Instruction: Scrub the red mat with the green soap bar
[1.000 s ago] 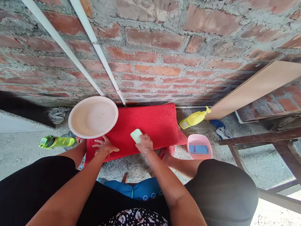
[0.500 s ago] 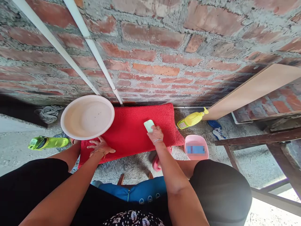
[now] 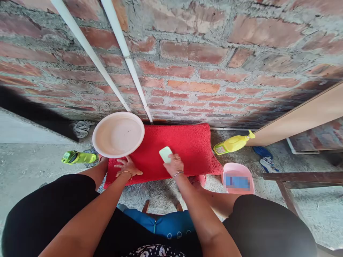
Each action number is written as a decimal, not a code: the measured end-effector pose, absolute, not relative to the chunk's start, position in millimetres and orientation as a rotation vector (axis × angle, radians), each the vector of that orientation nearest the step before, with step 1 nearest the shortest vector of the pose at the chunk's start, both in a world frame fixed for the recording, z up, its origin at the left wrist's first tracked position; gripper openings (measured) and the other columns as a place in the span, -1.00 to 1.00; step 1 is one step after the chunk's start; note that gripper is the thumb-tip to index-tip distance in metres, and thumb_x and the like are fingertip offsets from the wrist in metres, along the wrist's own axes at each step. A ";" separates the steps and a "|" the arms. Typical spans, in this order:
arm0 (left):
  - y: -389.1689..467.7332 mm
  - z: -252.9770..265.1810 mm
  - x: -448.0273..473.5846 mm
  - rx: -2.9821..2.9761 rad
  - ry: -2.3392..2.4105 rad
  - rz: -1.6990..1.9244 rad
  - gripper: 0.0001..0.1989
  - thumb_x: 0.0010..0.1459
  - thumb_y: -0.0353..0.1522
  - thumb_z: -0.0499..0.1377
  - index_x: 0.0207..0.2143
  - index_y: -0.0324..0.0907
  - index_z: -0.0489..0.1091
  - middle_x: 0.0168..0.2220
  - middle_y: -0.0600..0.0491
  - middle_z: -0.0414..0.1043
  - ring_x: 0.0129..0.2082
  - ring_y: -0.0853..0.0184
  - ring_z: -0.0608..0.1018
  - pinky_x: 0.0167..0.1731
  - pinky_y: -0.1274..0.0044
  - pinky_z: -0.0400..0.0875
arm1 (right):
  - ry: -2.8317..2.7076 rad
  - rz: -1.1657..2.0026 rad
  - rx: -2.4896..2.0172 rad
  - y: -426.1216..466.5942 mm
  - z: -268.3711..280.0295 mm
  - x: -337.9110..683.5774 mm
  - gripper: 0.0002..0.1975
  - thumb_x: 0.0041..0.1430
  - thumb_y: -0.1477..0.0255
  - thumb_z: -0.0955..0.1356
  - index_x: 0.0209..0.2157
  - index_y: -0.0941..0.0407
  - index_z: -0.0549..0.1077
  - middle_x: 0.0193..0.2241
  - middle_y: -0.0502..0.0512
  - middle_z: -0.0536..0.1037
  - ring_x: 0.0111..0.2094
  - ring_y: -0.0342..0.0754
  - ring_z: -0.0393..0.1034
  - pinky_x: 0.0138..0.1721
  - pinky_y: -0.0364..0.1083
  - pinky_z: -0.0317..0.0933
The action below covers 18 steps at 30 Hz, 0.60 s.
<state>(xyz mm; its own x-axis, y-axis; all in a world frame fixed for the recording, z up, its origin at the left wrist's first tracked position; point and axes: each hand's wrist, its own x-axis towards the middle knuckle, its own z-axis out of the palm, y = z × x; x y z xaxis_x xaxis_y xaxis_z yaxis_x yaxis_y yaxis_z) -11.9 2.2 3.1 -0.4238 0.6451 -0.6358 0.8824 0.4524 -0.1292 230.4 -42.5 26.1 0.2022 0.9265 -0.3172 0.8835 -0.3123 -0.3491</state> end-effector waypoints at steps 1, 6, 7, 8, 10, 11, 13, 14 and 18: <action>2.7 2.0 -11.8 1.271 2.201 -0.635 0.52 -0.52 -0.09 0.48 0.38 -0.14 -0.39 0.37 -0.46 -0.60 0.29 -0.49 -0.24 -0.10 -0.22 0.23 | -1.954 0.760 -2.254 -36.4 26.7 201.9 -0.60 -0.01 0.21 0.42 -0.10 -0.03 0.40 -0.10 0.07 0.39 -0.11 0.02 0.33 -0.16 -0.07 0.24; 3.5 -3.9 -12.6 1.258 2.217 -0.674 0.53 -0.57 -0.12 0.49 0.38 -0.13 -0.35 0.37 -0.46 -0.59 0.29 -0.50 -0.22 -0.10 -0.23 0.22 | -2.441 0.798 -1.911 -8.8 31.1 122.6 -0.63 0.03 0.33 0.38 -0.07 0.01 0.40 -0.07 0.13 0.37 -0.08 0.05 0.30 -0.13 -0.02 0.22; 3.2 -4.6 -12.9 1.260 2.218 -0.667 0.52 -0.54 -0.12 0.49 0.38 -0.13 -0.35 0.37 -0.46 -0.59 0.29 -0.49 -0.23 -0.10 -0.23 0.22 | -2.436 0.800 -1.926 -2.8 31.6 124.8 -0.62 0.03 0.33 0.38 -0.07 0.01 0.40 -0.07 0.14 0.36 -0.08 0.05 0.30 -0.13 -0.02 0.22; 2.9 -5.2 -13.2 1.263 2.218 -0.658 0.50 -0.52 -0.12 0.49 0.38 -0.13 -0.35 0.37 -0.45 -0.59 0.29 -0.49 -0.24 -0.10 -0.23 0.22 | -2.390 0.801 -1.972 2.8 32.0 133.6 -0.62 0.03 0.31 0.39 -0.06 0.00 0.40 -0.07 0.13 0.36 -0.07 0.05 0.30 -0.12 -0.02 0.22; 2.2 -6.3 -14.1 1.270 2.216 -0.638 0.47 -0.47 -0.11 0.47 0.38 -0.13 -0.35 0.37 -0.45 -0.59 0.29 -0.49 -0.25 -0.10 -0.23 0.22 | -2.170 0.786 -2.157 10.1 32.7 169.8 -0.59 0.01 0.26 0.41 -0.06 -0.02 0.40 -0.05 0.12 0.37 -0.06 0.04 0.31 -0.11 -0.02 0.23; 1.9 -6.9 -14.6 1.275 2.215 -0.628 0.46 -0.46 -0.11 0.47 0.38 -0.12 -0.35 0.37 -0.45 -0.59 0.29 -0.49 -0.25 -0.10 -0.24 0.21 | -2.008 0.771 -2.268 10.3 33.0 196.0 -0.56 -0.01 0.23 0.43 -0.05 -0.03 0.40 -0.05 0.11 0.37 -0.06 0.04 0.32 -0.10 -0.02 0.24; 1.6 -8.2 -15.7 1.277 2.214 -0.616 0.46 -0.47 -0.10 0.47 0.38 -0.13 -0.35 0.36 -0.46 -0.60 0.29 -0.50 -0.25 -0.11 -0.25 0.21 | -1.606 0.687 -2.486 1.4 33.8 259.7 -0.53 -0.04 0.21 0.44 -0.06 -0.04 0.40 -0.05 0.09 0.39 -0.08 0.03 0.36 -0.12 -0.03 0.26; 1.6 -8.7 -16.3 1.279 2.215 -0.612 0.47 -0.47 -0.09 0.47 0.38 -0.13 -0.35 0.36 -0.47 -0.60 0.29 -0.50 -0.26 -0.11 -0.25 0.21 | -1.409 0.642 -2.562 -8.0 34.2 294.4 -0.54 -0.05 0.20 0.44 -0.07 -0.03 0.40 -0.06 0.10 0.40 -0.11 0.03 0.39 -0.14 -0.03 0.27; 1.6 -8.0 -17.6 1.285 2.212 -0.602 0.47 -0.45 -0.08 0.46 0.38 -0.13 -0.38 0.36 -0.47 -0.61 0.29 -0.48 -0.30 -0.10 -0.25 0.19 | -0.642 0.535 -2.791 -62.3 35.3 411.4 -0.54 -0.17 0.14 0.48 -0.23 0.07 0.41 -0.24 0.17 0.48 -0.21 0.10 0.45 -0.24 0.00 0.31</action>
<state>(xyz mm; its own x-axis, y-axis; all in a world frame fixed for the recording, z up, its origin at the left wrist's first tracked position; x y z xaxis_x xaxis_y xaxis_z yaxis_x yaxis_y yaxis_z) -17.6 1.6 -8.0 -0.4234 0.6574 -0.6234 0.8826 0.4543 -0.1205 411.4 -62.3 35.3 0.8375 0.4583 -0.2977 0.3753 -0.8783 -0.2964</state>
